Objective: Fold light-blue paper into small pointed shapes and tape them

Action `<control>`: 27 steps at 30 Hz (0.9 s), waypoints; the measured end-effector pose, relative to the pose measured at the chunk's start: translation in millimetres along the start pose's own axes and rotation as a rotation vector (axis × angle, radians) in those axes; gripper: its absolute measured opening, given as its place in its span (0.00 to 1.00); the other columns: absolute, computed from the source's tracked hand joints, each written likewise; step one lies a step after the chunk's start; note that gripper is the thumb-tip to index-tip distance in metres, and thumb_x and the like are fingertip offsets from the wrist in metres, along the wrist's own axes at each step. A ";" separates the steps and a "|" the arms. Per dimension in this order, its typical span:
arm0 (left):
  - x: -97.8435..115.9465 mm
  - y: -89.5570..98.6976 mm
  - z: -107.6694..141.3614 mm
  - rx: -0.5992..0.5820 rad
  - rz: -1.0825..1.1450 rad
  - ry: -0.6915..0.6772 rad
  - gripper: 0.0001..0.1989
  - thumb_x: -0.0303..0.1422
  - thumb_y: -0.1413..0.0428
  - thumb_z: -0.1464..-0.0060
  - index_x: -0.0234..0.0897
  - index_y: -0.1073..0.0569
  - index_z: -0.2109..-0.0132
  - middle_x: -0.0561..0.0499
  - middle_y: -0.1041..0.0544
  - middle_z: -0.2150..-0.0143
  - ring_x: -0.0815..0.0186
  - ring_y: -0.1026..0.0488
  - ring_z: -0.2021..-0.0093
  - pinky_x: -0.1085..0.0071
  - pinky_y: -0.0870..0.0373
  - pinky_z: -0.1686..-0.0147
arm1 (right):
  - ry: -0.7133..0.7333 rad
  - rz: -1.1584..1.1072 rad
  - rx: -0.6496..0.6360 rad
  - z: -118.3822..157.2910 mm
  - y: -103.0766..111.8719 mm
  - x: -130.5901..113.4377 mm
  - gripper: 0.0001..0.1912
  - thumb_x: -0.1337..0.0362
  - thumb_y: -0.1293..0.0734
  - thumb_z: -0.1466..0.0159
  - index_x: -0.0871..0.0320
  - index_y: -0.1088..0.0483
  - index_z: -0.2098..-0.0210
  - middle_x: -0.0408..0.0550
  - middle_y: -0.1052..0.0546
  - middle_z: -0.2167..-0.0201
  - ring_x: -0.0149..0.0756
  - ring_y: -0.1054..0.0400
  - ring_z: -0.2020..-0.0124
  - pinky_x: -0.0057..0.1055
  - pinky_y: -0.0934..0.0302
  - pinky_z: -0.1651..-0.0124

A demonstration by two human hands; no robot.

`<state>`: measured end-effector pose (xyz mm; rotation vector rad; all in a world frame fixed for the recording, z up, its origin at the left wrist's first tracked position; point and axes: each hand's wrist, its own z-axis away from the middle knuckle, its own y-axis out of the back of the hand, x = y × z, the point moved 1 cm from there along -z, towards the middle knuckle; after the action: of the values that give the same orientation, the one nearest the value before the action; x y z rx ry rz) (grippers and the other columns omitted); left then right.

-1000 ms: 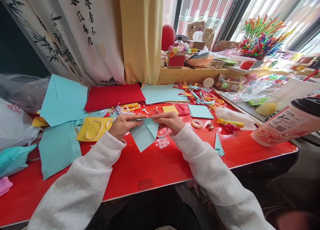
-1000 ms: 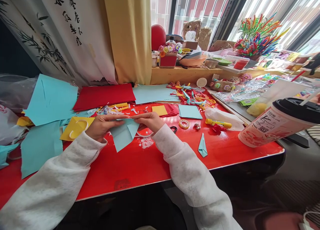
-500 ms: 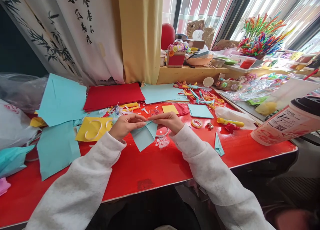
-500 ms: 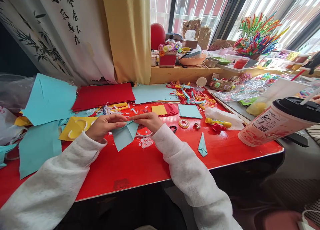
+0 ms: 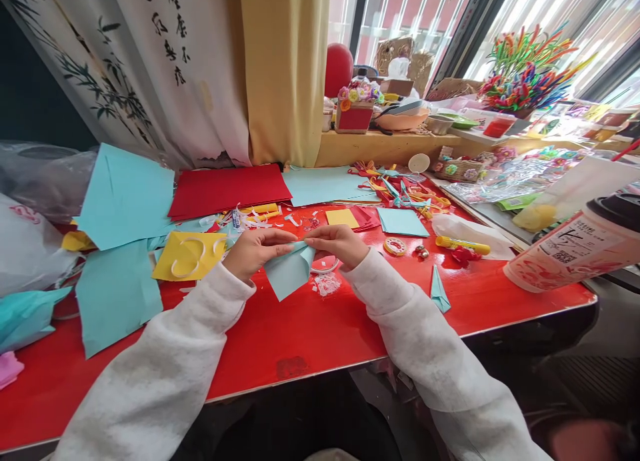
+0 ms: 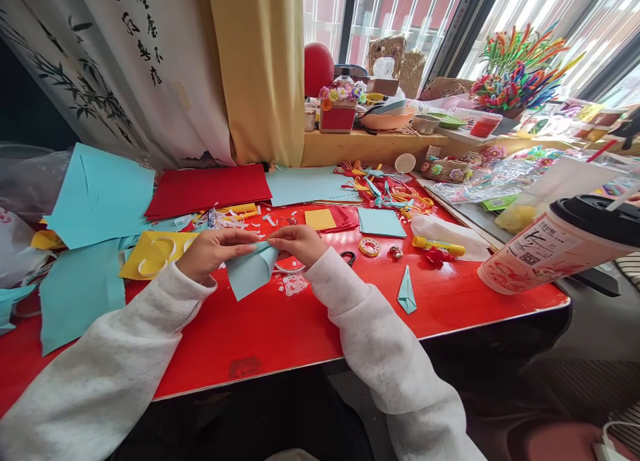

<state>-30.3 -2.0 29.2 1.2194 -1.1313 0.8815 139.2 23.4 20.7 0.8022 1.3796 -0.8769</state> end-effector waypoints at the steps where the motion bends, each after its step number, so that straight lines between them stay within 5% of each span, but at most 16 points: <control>1: 0.4 0.0 0.0 -0.005 0.001 0.008 0.17 0.37 0.40 0.65 0.35 0.26 0.65 0.47 0.24 0.64 0.62 0.30 0.62 0.72 0.34 0.66 | 0.016 0.003 0.009 -0.2 0.0 0.3 0.13 0.61 0.31 0.55 0.63 0.30 0.73 0.44 0.27 0.79 0.30 0.32 0.76 0.30 0.34 0.68; 7: -1.0 3.1 -1.7 0.058 0.012 -0.031 0.16 0.38 0.41 0.63 0.37 0.25 0.65 0.48 0.24 0.63 0.62 0.30 0.60 0.70 0.34 0.62 | -0.022 -0.124 -0.051 0.0 3.4 0.3 0.16 0.62 0.32 0.53 0.62 0.32 0.66 0.45 0.26 0.74 0.31 0.30 0.71 0.31 0.33 0.65; 18: -3.3 2.9 -1.5 0.039 -0.026 -0.035 0.15 0.37 0.41 0.61 0.38 0.25 0.63 0.49 0.24 0.65 0.61 0.30 0.60 0.70 0.34 0.63 | -0.079 -0.077 0.017 0.8 1.0 -3.2 0.02 0.70 0.35 0.49 0.65 0.33 0.76 0.44 0.27 0.81 0.29 0.31 0.76 0.28 0.33 0.69; 27: -3.8 1.9 -2.0 0.017 -0.008 -0.072 0.15 0.37 0.41 0.62 0.37 0.25 0.64 0.49 0.24 0.64 0.61 0.30 0.60 0.70 0.34 0.61 | 0.019 0.021 0.030 1.7 -0.2 -1.9 0.16 0.54 0.33 0.54 0.63 0.32 0.75 0.44 0.28 0.81 0.31 0.31 0.76 0.29 0.33 0.69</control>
<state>-32.7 0.5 26.0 1.2775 -1.1774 0.8491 139.9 21.9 22.8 0.8486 1.3753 -0.8771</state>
